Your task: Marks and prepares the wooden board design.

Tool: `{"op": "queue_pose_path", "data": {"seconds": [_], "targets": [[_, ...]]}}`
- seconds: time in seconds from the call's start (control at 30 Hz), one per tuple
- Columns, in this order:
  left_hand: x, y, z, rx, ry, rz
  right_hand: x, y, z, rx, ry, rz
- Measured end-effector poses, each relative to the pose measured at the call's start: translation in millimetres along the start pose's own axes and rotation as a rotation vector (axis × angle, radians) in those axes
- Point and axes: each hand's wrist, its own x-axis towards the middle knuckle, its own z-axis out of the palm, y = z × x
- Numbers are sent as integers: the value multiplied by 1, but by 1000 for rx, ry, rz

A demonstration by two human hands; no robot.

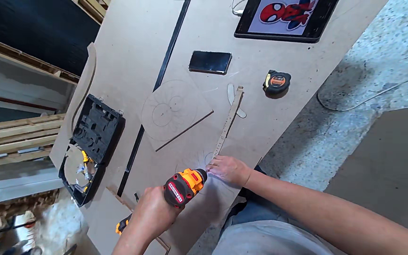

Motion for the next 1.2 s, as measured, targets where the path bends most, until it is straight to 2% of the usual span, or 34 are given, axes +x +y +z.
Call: {"op": "queue_pose_path", "data": {"seconds": [1.2], "targets": [[6, -1, -5, -4, -38, -8, -1, 0, 1, -9, 17, -4]]}}
